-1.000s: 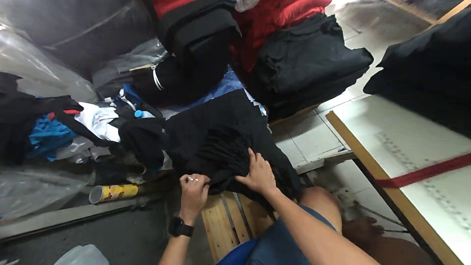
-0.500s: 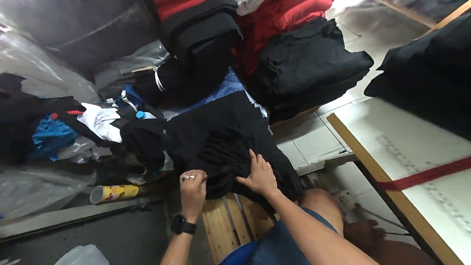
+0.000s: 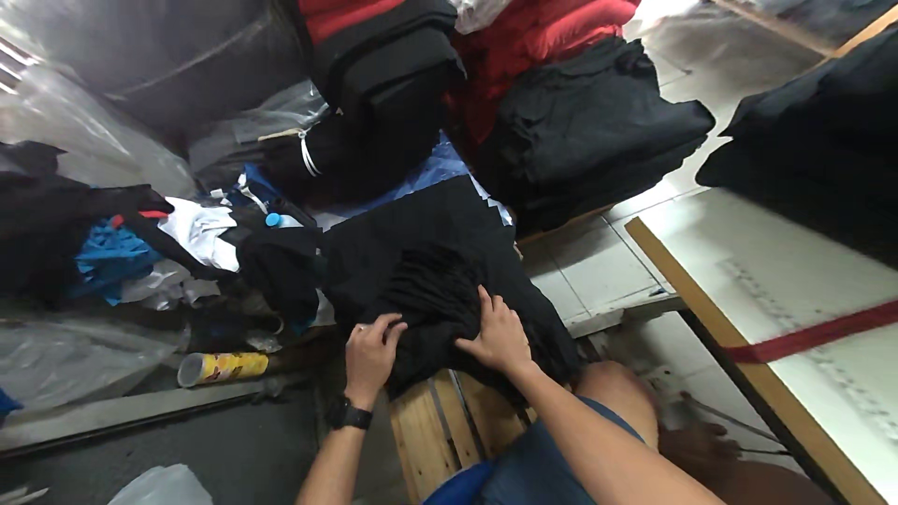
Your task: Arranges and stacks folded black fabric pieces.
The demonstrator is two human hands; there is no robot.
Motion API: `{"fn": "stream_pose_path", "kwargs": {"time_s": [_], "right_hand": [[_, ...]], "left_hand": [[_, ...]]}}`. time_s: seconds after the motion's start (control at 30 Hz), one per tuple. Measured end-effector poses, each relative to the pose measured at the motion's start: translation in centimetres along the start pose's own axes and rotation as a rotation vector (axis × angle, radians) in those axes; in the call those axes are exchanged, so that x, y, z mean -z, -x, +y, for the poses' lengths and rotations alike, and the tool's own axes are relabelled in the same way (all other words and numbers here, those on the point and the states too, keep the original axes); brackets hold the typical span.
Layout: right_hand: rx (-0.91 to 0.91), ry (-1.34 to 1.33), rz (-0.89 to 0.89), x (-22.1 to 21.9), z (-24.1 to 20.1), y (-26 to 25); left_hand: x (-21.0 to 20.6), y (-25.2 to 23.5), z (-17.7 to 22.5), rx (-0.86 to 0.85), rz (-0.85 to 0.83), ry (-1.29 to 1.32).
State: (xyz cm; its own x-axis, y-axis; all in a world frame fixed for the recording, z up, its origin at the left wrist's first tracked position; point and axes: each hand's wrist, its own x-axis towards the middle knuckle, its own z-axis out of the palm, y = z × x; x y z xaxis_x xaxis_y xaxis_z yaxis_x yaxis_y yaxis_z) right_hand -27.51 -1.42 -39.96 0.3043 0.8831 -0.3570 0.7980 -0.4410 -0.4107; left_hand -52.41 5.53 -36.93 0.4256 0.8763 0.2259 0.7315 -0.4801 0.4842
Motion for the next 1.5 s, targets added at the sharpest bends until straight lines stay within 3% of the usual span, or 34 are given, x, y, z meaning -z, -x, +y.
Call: {"fn": "stream_pose_path", "kwargs": {"time_s": [0.2,0.37,0.5,0.67,0.8,1.0,1.1,1.17,1.23,1.33,1.5], "right_hand": [[0.017,-0.004,0.015,-0.1,0.2,0.0],[0.015,-0.012,-0.013,0.2,0.2,-0.1],[0.018,-0.009,-0.009,0.3,0.1,-0.1],[0.02,-0.035,-0.015,0.3,0.2,-0.1],[0.018,-0.024,-0.014,0.2,0.3,-0.1],[0.02,-0.023,-0.038,0.5,0.4,-0.2],[0.027,-0.013,-0.027,0.2,0.3,-0.1],[0.025,-0.019,-0.019,0.2,0.4,-0.1],[0.024,-0.016,-0.017,0.2,0.5,-0.1],[0.018,-0.025,-0.021,0.1,0.4,-0.1],[0.002,-0.017,-0.042,0.3,0.4,-0.2]], "left_hand": [[-2.9,-4.6,-1.8,-0.146,-0.038,-0.046],[-0.2,-0.7,-0.6,-0.229,0.043,0.06],[0.2,1.9,-0.9,-0.083,-0.063,0.12],[0.3,-3.9,0.7,-0.056,-0.107,0.057],[-1.7,-7.4,0.2,-0.031,-0.279,-0.05],[-0.2,-1.2,0.2,-0.28,0.013,0.001],[0.2,2.7,0.2,-0.255,-0.055,0.057],[0.8,3.0,0.0,-0.192,-0.23,0.123],[1.3,1.2,0.1,-0.11,-0.313,0.109],[0.9,-4.0,0.8,-0.072,-0.176,0.067],[-3.5,-10.2,-0.5,-0.097,-0.308,-0.03]]}}
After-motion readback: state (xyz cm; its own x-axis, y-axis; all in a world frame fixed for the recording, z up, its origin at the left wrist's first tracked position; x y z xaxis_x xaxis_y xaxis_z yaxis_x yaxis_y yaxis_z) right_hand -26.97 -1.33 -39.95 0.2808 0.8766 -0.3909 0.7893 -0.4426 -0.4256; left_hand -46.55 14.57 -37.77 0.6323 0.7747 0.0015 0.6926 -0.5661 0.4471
